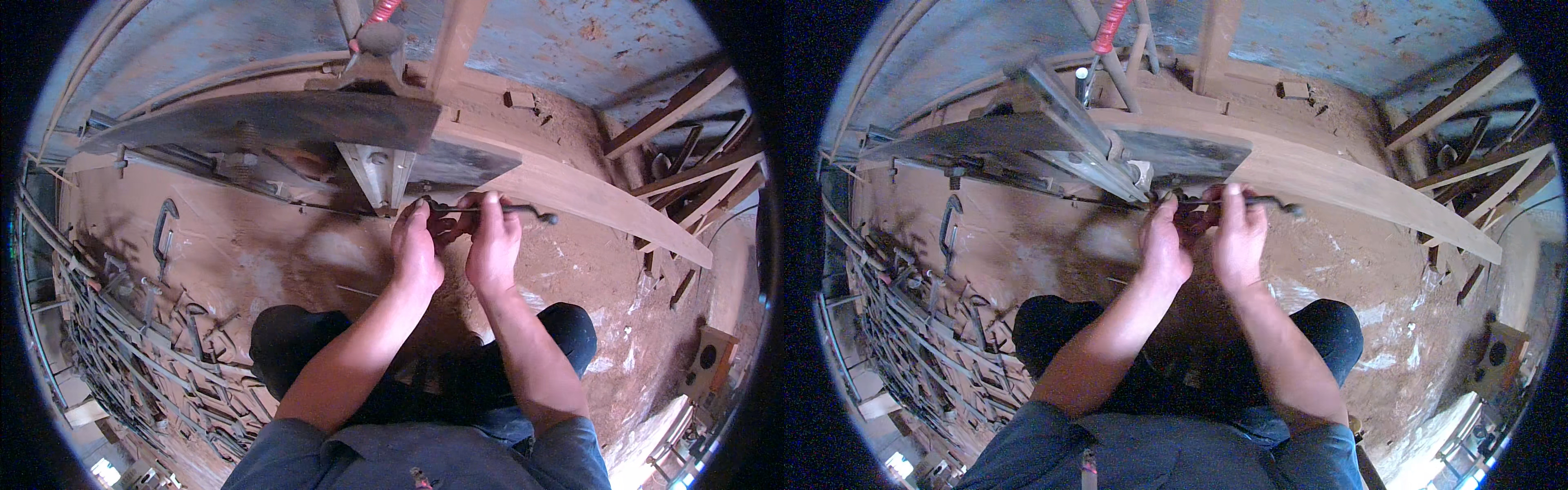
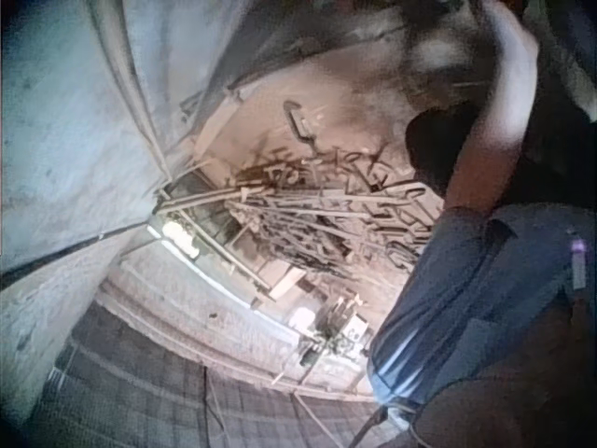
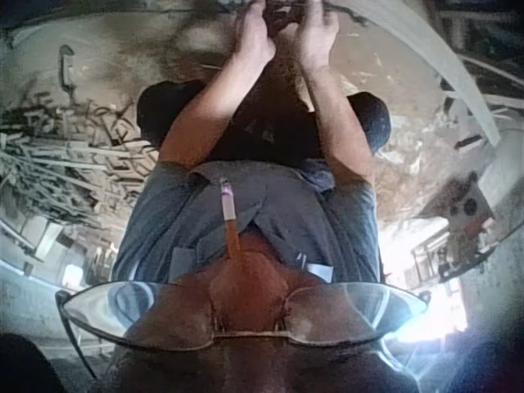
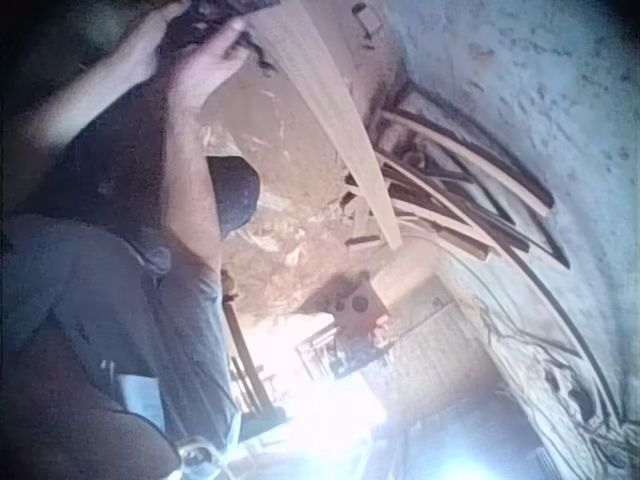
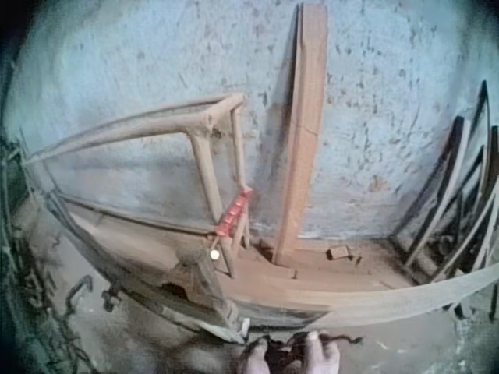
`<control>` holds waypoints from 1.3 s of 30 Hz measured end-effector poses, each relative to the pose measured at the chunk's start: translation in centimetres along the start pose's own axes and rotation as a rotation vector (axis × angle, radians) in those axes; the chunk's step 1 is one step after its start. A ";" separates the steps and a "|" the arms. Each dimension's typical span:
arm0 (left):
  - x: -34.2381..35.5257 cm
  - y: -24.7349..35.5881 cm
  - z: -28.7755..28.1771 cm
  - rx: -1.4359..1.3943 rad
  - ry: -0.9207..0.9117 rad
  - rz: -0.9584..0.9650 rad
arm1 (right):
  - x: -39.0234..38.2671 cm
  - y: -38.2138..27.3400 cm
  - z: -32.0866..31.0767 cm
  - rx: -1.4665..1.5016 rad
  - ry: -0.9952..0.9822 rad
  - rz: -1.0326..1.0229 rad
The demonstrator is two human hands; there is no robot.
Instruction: The person uses a wrench and an Allen key to tighten a bolt on a metal part of a machine.
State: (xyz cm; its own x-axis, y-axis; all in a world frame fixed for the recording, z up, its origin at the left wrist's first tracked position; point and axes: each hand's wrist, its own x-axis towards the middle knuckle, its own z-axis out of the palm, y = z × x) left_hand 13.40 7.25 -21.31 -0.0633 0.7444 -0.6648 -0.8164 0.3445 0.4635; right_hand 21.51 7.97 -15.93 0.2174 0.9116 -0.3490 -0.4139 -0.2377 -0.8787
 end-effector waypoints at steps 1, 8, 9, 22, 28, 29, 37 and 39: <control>-0.2 -0.3 0.0 -0.003 -0.018 0.070 | 0.8 -0.2 -0.8 0.096 0.049 0.067; -0.3 0.0 0.8 0.123 -0.063 0.218 | 3.3 2.2 -3.3 0.413 0.088 0.368; -0.3 0.0 0.8 0.131 -0.070 0.218 | 3.8 2.8 -3.6 0.432 0.095 0.394; 0.6 -0.7 0.7 0.069 -0.049 0.184 | 2.1 1.6 -1.2 0.309 0.151 0.114; 2.0 -1.0 -0.9 -0.352 -0.263 0.097 | -0.8 -1.4 2.0 -0.845 -0.391 -0.746; 2.3 -1.8 -1.8 -0.131 -0.348 0.261 | -1.0 -2.0 3.0 -0.995 -0.435 -0.780; 0.5 -0.3 0.6 -0.287 -0.272 -0.020 | 0.4 -1.6 1.4 -0.653 -0.333 -0.724; 1.1 -0.7 0.0 -0.254 -0.204 -0.012 | -0.9 -2.4 1.3 -0.450 -0.314 -0.542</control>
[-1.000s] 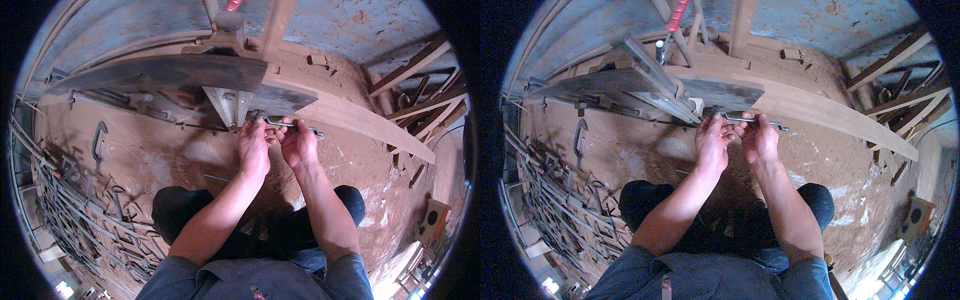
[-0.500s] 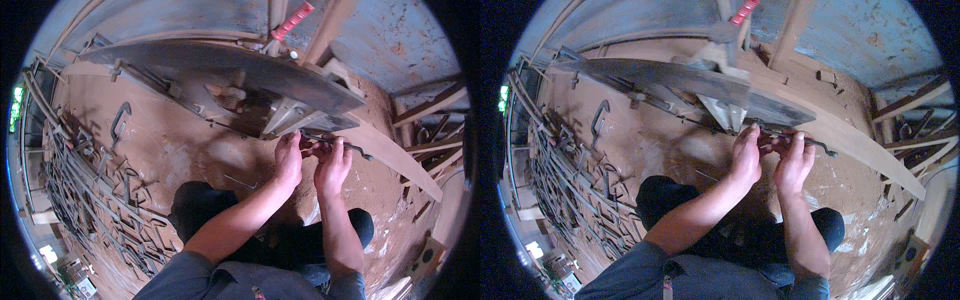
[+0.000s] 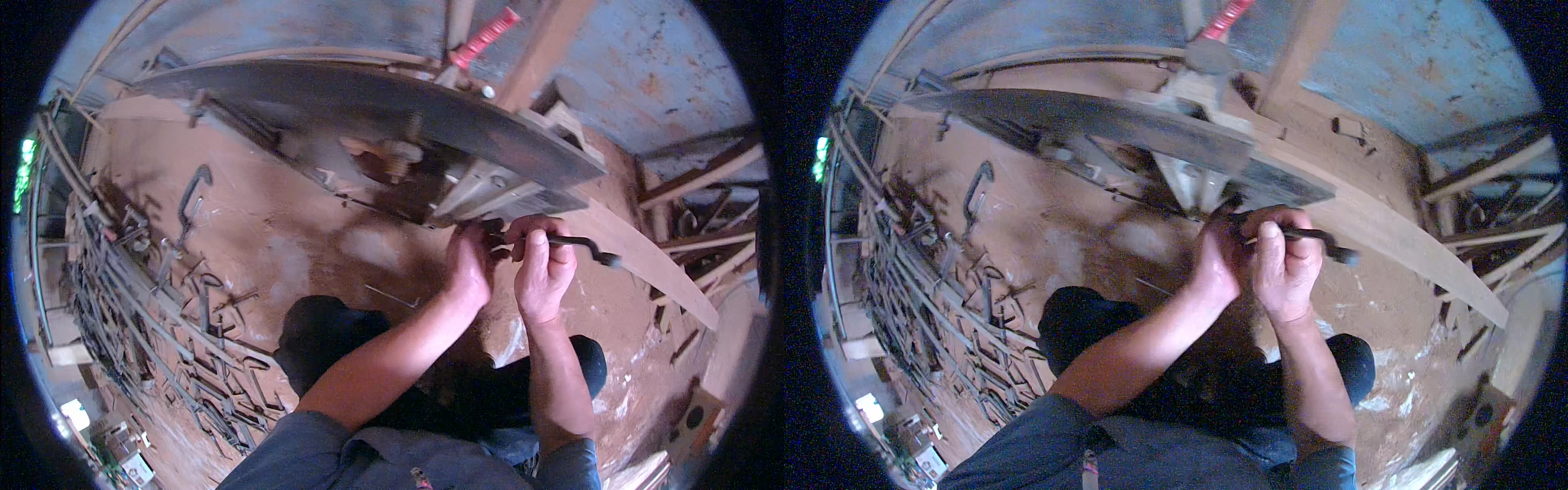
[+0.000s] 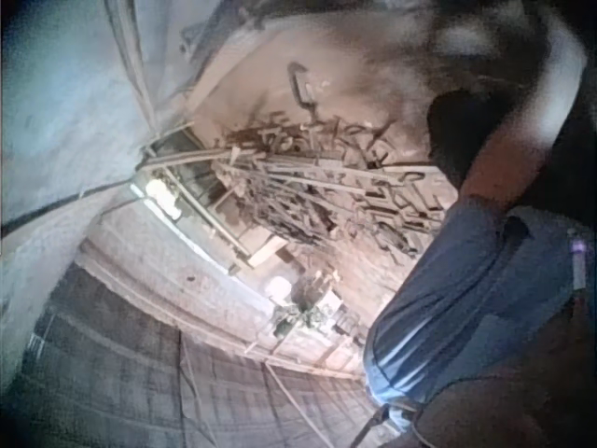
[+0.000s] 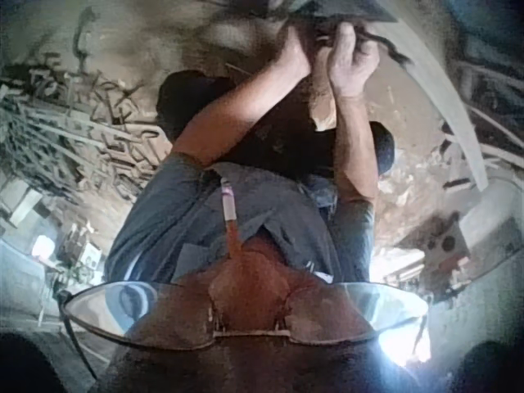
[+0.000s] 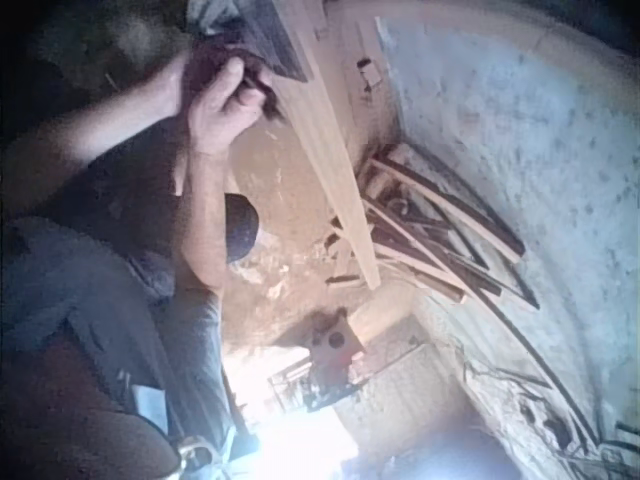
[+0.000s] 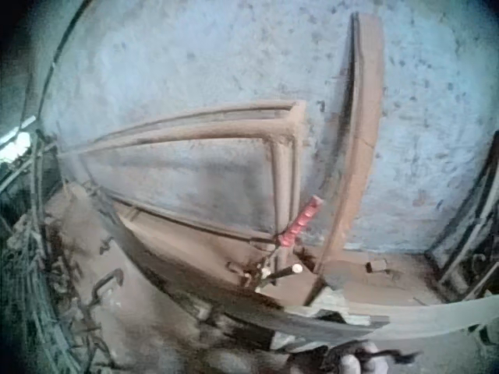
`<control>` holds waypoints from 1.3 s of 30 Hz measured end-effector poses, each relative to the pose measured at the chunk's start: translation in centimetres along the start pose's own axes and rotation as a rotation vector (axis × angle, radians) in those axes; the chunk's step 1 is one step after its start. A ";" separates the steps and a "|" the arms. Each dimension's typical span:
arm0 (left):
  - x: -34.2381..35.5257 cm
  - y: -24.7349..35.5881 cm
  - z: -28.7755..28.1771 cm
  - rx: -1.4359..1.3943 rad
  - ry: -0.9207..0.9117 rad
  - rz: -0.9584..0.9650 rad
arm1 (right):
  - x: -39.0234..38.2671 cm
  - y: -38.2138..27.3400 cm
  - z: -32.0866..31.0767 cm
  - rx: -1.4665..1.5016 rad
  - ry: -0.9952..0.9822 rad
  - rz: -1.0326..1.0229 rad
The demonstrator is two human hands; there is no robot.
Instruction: The person uses a wrench and an Allen key to tighten a bolt on a metal part of a machine.
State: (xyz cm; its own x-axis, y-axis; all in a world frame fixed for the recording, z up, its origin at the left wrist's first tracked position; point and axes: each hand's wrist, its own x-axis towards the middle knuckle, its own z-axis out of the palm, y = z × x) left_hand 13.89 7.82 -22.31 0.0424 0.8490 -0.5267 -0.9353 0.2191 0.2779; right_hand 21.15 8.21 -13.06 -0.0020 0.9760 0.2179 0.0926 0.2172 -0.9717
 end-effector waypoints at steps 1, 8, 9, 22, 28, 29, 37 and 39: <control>0.2 -0.1 -0.5 0.029 0.092 0.000 | -0.4 0.1 -0.1 0.147 0.071 0.187; -0.9 0.6 1.3 0.125 0.149 -0.009 | -0.7 5.9 -2.6 0.839 0.446 0.726; -0.6 0.3 0.9 0.145 0.131 0.005 | -0.7 6.7 -2.7 0.878 0.430 0.753; -0.4 -0.4 0.6 0.299 0.140 0.235 | -0.4 8.8 -2.1 1.043 0.377 0.943; -1.1 0.4 1.3 0.095 0.105 0.188 | -0.8 2.9 0.5 -0.104 -0.012 0.027; -0.5 0.7 -0.2 -0.032 -0.042 0.124 | -0.1 2.0 0.8 -0.433 -0.222 -0.240; -0.8 0.5 1.1 0.058 0.035 0.032 | 0.7 0.7 -0.4 -0.235 0.039 -0.059; -1.0 0.6 1.6 0.161 0.141 0.066 | 1.4 -0.4 -0.8 0.157 0.167 -0.040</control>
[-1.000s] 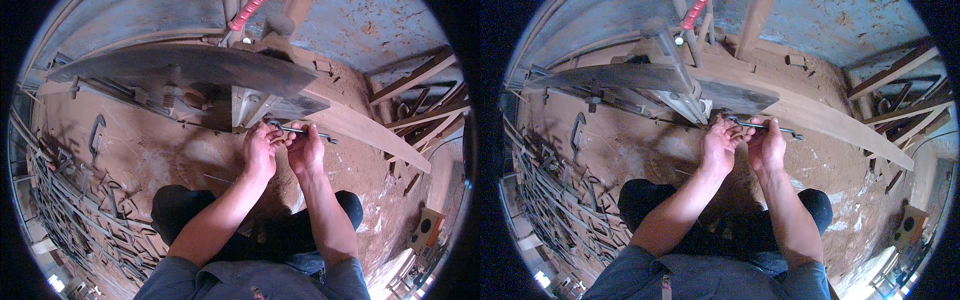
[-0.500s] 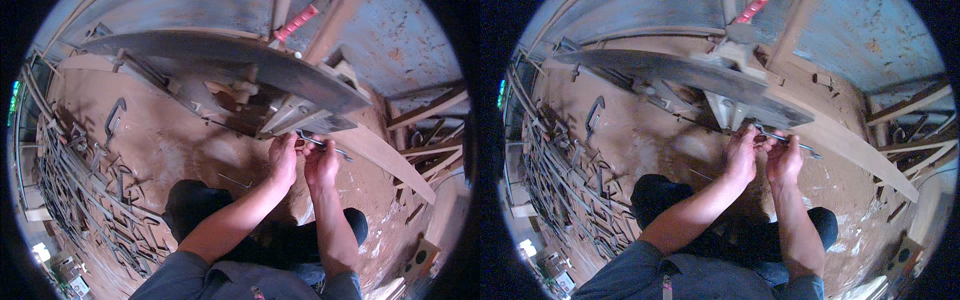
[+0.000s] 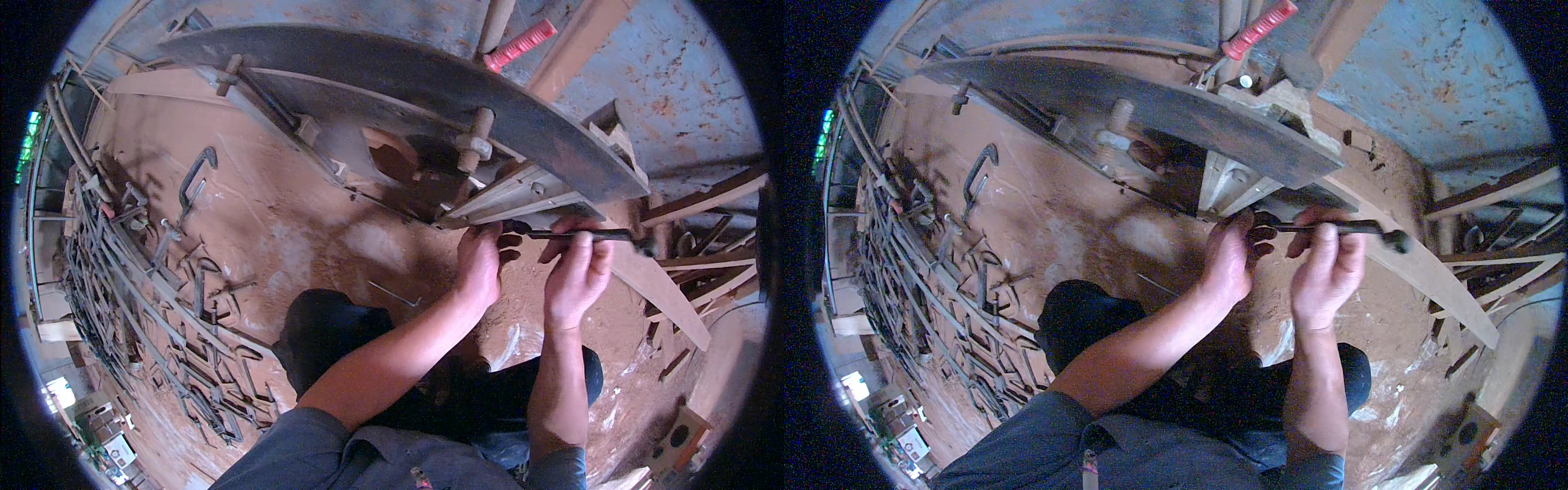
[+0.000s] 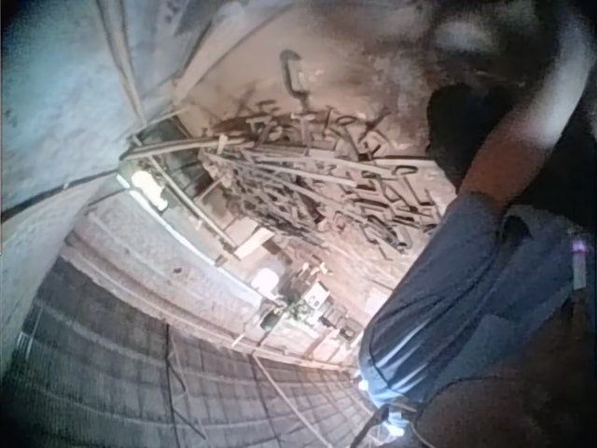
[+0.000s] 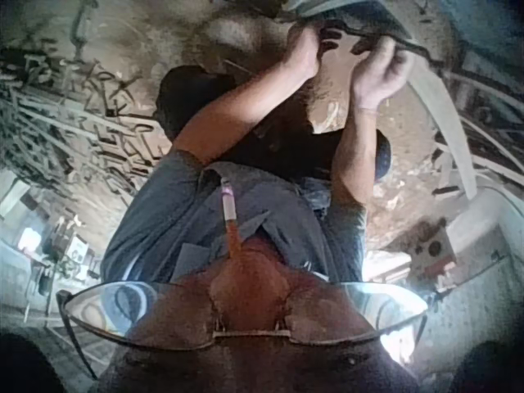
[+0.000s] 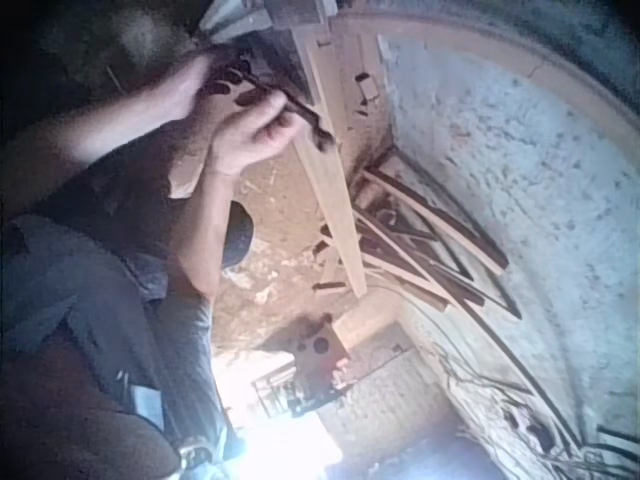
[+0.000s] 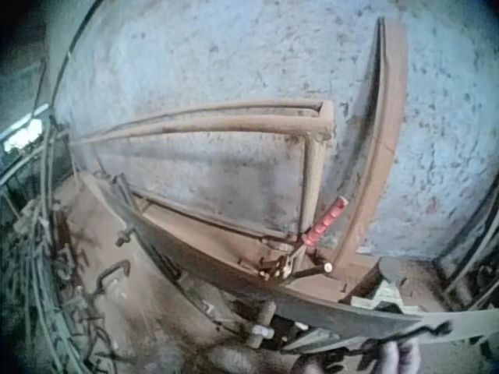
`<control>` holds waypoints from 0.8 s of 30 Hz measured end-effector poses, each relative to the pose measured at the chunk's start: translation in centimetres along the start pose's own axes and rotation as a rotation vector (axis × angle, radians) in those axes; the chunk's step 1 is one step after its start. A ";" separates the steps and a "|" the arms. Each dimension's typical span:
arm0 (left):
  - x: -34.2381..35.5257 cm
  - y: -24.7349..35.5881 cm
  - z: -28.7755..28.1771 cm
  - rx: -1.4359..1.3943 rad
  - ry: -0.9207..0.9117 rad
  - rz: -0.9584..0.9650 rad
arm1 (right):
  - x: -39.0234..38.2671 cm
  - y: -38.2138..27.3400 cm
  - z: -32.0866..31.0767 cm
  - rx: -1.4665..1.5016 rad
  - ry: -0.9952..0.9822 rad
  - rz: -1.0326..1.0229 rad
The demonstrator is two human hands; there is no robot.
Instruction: The person uses a wrench and an Allen key to tighten a bolt on a metal part of a machine.
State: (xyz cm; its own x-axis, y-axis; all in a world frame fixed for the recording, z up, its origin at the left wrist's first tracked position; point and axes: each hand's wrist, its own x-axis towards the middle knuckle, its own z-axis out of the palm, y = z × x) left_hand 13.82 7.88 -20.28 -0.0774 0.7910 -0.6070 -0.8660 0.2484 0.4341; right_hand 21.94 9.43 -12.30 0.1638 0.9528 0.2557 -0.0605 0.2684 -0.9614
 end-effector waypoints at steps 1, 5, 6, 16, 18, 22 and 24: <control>0.1 -0.3 0.2 0.034 0.016 0.044 | 0.1 -0.3 -0.5 0.069 0.015 0.042; 0.4 -1.2 0.7 -0.012 0.039 0.167 | 0.2 -1.2 -2.3 0.097 0.074 0.093; 0.5 -1.3 0.7 -0.030 0.066 0.174 | 0.0 -1.5 -2.1 0.088 0.087 0.085; 1.3 -1.5 1.4 0.321 0.132 0.312 | -0.1 -0.9 -3.0 0.160 0.089 0.195; 1.9 -1.8 0.7 0.468 0.132 0.384 | -0.2 -0.9 -2.8 0.166 0.102 0.162; 1.9 -1.1 0.8 0.663 0.205 0.408 | -0.2 -0.8 -3.2 0.259 0.103 0.171; 1.0 -0.4 2.0 0.634 0.227 0.338 | -0.3 -1.0 -3.7 0.289 0.113 0.224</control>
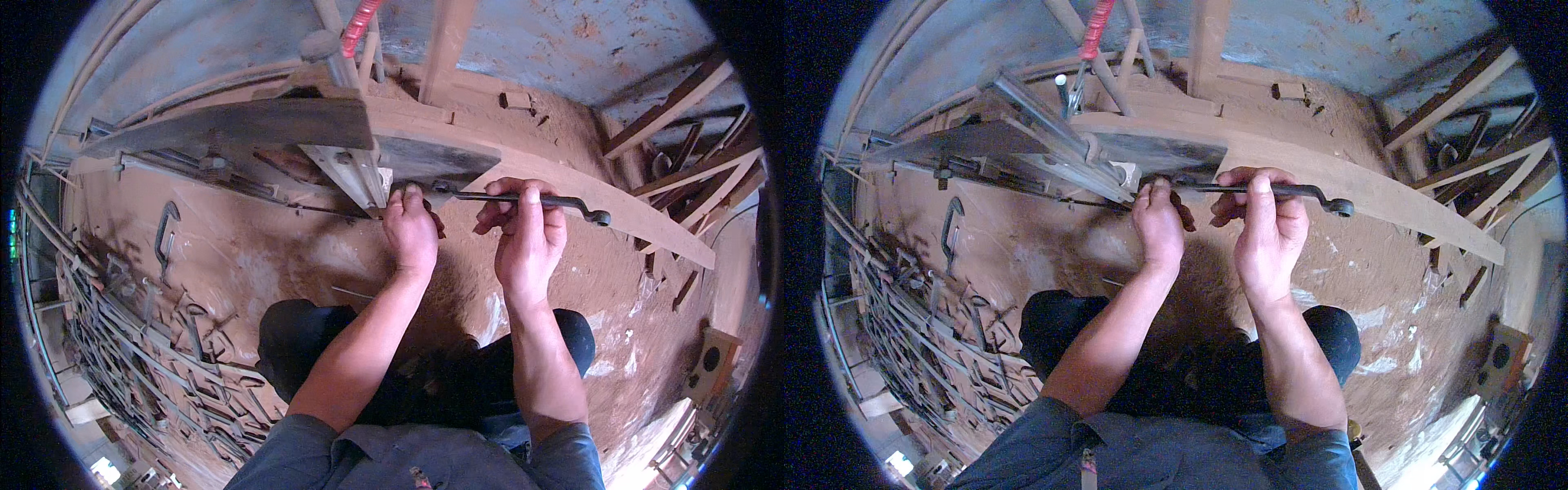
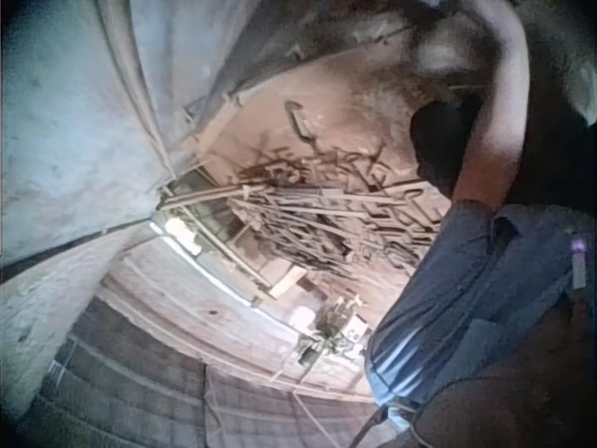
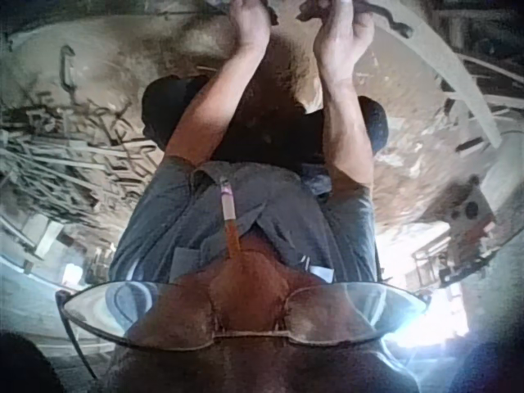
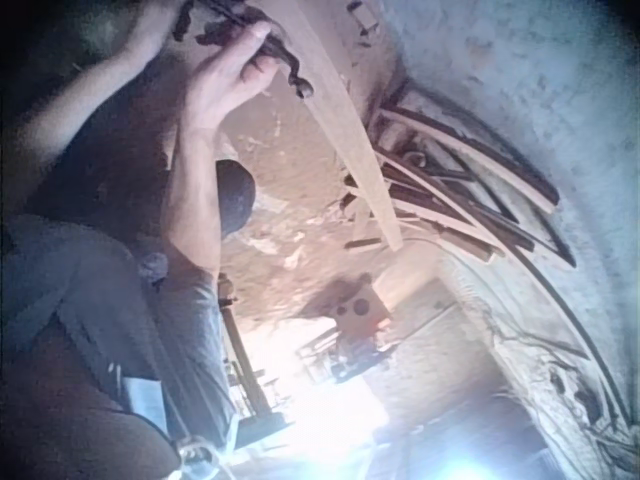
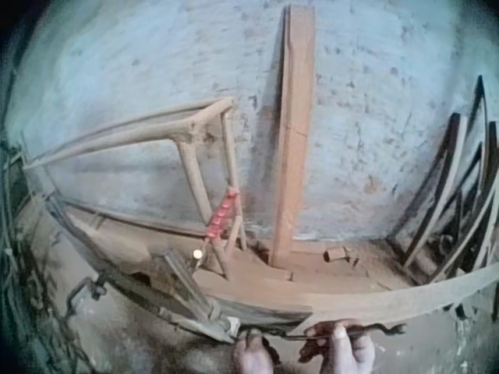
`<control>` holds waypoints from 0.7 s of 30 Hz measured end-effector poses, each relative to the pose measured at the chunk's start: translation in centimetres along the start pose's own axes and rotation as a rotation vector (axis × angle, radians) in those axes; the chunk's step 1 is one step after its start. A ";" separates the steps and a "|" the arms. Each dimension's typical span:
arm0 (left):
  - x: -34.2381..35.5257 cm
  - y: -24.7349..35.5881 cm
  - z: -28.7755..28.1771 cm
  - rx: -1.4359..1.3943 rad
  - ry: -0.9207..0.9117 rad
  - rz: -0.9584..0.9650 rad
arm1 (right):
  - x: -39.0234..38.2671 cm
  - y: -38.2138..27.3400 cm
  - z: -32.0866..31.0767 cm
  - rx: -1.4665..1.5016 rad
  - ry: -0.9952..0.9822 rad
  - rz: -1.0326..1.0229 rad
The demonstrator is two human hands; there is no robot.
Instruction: The person uses a wrench and an Allen key to tighten a bolt on a metal part of a machine.
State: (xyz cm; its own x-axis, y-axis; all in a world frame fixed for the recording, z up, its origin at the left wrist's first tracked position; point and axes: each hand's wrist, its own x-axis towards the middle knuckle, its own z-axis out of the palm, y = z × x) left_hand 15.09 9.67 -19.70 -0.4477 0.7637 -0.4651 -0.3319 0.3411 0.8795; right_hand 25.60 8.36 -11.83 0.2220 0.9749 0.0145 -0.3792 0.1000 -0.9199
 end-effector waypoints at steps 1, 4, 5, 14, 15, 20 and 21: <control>-0.1 0.2 0.1 -0.042 0.029 -0.016 | 0.0 -0.1 0.0 0.019 0.001 0.023; 0.2 -0.1 0.0 -0.154 0.013 -0.034 | 0.0 0.0 -0.3 0.055 0.012 0.077; 0.3 -0.1 0.2 -0.217 0.006 -0.078 | 0.0 0.1 -0.5 0.054 0.017 0.088; 0.4 0.7 0.1 -0.474 -0.040 -0.373 | 0.3 0.2 -1.1 0.059 0.070 0.119; 0.4 1.0 0.0 -0.509 -0.053 -0.423 | 0.2 0.4 -1.2 0.055 0.074 0.117; 0.9 0.9 -0.6 -0.629 -0.156 -0.491 | 0.4 0.7 -1.3 0.057 0.072 0.127; 0.9 0.8 -0.7 -0.645 -0.168 -0.493 | 0.5 0.6 -1.3 0.067 0.076 0.136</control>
State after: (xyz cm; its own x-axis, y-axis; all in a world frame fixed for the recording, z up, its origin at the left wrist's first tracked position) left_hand 13.86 10.22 -19.47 -0.0126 0.6982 -0.7158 -0.8917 0.3160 0.3239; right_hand 26.67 8.60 -12.93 0.2308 0.9628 -0.1406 -0.4685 -0.0167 -0.8833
